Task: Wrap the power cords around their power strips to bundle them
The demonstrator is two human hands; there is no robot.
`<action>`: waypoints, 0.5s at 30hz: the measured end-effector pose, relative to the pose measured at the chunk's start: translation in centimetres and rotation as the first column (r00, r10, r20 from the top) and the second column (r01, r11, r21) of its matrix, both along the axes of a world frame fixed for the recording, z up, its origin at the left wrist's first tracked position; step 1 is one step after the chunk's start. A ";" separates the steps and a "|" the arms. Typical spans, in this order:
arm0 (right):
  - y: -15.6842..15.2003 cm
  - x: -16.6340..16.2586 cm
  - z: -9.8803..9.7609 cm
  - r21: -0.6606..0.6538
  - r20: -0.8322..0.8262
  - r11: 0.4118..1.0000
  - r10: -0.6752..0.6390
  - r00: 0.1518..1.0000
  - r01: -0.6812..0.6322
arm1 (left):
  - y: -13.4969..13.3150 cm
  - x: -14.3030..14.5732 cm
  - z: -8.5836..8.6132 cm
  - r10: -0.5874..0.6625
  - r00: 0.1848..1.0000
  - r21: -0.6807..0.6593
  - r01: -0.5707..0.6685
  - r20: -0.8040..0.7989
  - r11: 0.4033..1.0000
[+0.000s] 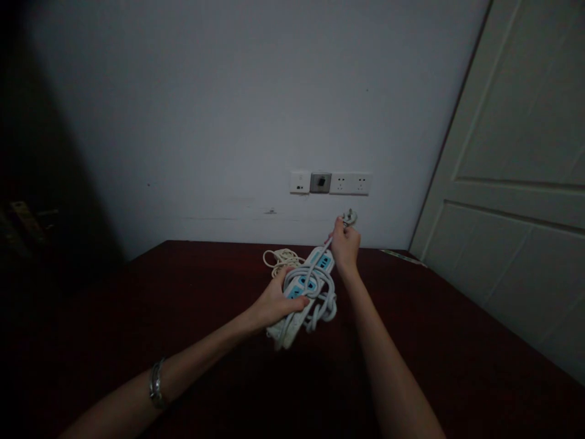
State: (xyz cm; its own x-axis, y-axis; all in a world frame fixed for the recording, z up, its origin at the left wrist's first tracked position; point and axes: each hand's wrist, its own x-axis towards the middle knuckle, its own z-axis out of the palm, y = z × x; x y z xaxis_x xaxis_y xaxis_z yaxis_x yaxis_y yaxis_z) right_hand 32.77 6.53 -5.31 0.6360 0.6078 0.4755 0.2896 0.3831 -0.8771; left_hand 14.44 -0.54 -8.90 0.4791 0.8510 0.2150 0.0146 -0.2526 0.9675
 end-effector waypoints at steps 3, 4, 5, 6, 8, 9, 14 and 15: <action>0.5 -0.2 -0.8 0.040 -0.127 0.999 0.009 0.992 -0.004 | -0.3 0.9 -1.0 0.015 0.998 -0.031 -0.013 0.058 0.999; 0.4 -0.2 -0.8 0.072 -0.135 0.997 -0.004 0.991 0.014 | -0.1 1.0 -1.3 0.019 0.997 -0.045 -0.016 0.075 0.999; 0.2 -0.2 -0.5 0.113 -0.128 0.993 -0.013 0.992 0.028 | 0.3 1.0 -1.6 0.030 0.996 -0.057 -0.025 0.089 0.998; -0.1 -0.2 -0.2 0.154 -0.121 0.988 0.001 0.993 0.018 | 0.8 0.9 -1.7 0.043 0.994 -0.062 -0.037 0.098 0.997; -1.0 -0.3 0.9 0.213 -0.121 0.970 0.147 0.982 -0.119 | 2.2 0.3 -1.9 0.096 0.989 -0.054 -0.091 0.110 0.994; -1.5 -0.4 1.5 0.226 -0.131 0.947 0.263 0.956 -0.230 | 3.0 -0.2 -1.8 0.130 0.985 -0.035 -0.126 0.117 0.991; -2.7 -1.5 2.7 0.152 -0.008 0.810 0.573 0.819 -0.566 | 6.9 -2.9 -1.5 0.281 0.954 0.052 -0.287 0.105 0.956; -2.6 -1.7 2.5 0.113 0.051 0.815 0.566 0.823 -0.568 | 7.4 -3.3 -1.6 0.293 0.951 0.051 -0.299 0.096 0.953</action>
